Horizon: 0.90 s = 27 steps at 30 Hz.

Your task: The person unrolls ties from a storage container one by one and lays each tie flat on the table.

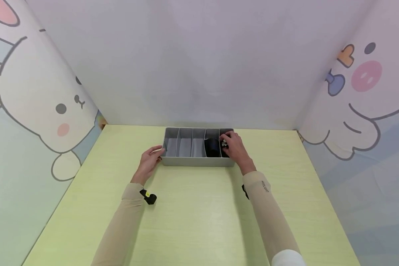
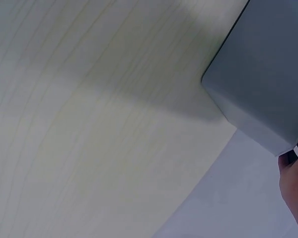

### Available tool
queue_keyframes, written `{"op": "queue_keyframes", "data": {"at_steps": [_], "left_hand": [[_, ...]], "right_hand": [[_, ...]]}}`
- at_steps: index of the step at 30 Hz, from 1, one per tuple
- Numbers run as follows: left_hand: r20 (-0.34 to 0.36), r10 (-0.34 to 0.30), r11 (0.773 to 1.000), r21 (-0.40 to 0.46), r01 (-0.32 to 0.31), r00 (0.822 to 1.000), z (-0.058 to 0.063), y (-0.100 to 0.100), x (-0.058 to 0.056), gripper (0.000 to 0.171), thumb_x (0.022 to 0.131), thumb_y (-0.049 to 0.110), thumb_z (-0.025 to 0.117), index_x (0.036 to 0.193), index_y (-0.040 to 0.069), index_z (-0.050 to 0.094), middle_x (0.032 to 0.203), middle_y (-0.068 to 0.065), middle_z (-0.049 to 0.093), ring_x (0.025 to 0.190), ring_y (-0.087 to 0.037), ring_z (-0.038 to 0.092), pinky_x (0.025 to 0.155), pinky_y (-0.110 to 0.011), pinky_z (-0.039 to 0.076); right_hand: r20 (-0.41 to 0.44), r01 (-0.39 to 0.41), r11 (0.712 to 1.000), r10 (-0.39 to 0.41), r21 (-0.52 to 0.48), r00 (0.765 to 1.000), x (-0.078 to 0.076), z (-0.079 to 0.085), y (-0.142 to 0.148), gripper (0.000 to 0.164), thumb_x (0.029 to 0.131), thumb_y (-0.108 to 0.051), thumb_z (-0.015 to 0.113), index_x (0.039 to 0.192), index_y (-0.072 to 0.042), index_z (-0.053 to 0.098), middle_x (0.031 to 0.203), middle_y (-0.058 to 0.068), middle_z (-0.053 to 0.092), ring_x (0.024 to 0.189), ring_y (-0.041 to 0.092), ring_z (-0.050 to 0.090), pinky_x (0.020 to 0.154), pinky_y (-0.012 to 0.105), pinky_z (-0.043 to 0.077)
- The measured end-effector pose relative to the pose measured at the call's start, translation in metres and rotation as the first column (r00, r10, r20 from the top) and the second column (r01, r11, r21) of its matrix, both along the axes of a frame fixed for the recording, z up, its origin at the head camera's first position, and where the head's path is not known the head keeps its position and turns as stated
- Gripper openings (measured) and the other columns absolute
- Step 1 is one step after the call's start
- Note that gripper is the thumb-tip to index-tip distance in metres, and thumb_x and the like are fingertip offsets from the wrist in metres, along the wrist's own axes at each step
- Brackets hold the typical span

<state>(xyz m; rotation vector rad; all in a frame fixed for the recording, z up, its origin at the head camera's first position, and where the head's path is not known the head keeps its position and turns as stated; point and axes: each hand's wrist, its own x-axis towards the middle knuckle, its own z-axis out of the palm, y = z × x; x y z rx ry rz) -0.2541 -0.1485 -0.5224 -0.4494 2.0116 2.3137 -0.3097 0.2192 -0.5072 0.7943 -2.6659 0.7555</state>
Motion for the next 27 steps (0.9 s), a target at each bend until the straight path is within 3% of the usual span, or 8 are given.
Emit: {"op": "queue_keyframes", "data": {"at_steps": [7,17,23,27], "left_hand": [[-0.014,-0.003,1.000,0.003,0.003,1.000,-0.0009,0.0001,0.0003,0.037,0.099,0.011,0.070,0.133,-0.002,0.062,0.108,-0.013,0.066,0.074,-0.009,0.054,0.070,-0.023,0.047],[-0.007,-0.007,1.000,-0.011,0.007,1.000,0.0017,-0.0007,0.0014,0.037,0.099,0.012,0.070,0.133,-0.001,0.062,0.099,-0.002,0.066,0.075,-0.009,0.054,0.071,-0.024,0.047],[0.002,-0.007,1.000,-0.008,0.007,1.000,0.0014,-0.0003,0.0016,0.037,0.100,0.012,0.069,0.133,0.000,0.062,0.118,-0.018,0.065,0.077,-0.010,0.054,0.073,-0.026,0.047],[-0.001,-0.013,1.000,-0.010,0.013,1.000,0.0015,-0.0003,0.0019,0.037,0.100,0.012,0.069,0.134,0.000,0.062,0.119,-0.019,0.065,0.077,-0.009,0.054,0.073,-0.025,0.047]], "right_hand": [[-0.028,0.004,1.000,-0.003,0.020,1.000,0.0006,-0.0011,0.0009,0.033,0.086,0.007,0.078,0.116,-0.001,0.068,0.123,0.030,0.053,0.111,0.049,0.053,0.099,0.064,0.040],[-0.110,-0.020,0.999,0.017,-0.027,0.994,-0.0007,-0.0065,0.0038,0.036,0.087,0.003,0.078,0.120,-0.003,0.066,0.126,0.034,0.052,0.112,0.052,0.054,0.096,0.066,0.042],[-0.142,-0.039,0.999,0.034,-0.037,0.989,0.0011,-0.0083,0.0044,0.038,0.090,0.002,0.076,0.125,-0.005,0.064,0.127,0.036,0.049,0.110,0.053,0.053,0.092,0.067,0.043],[-0.155,-0.051,0.998,0.043,-0.043,0.987,0.0019,-0.0089,0.0051,0.032,0.092,0.000,0.075,0.122,-0.005,0.066,0.127,0.037,0.048,0.108,0.052,0.053,0.090,0.067,0.043]]}}
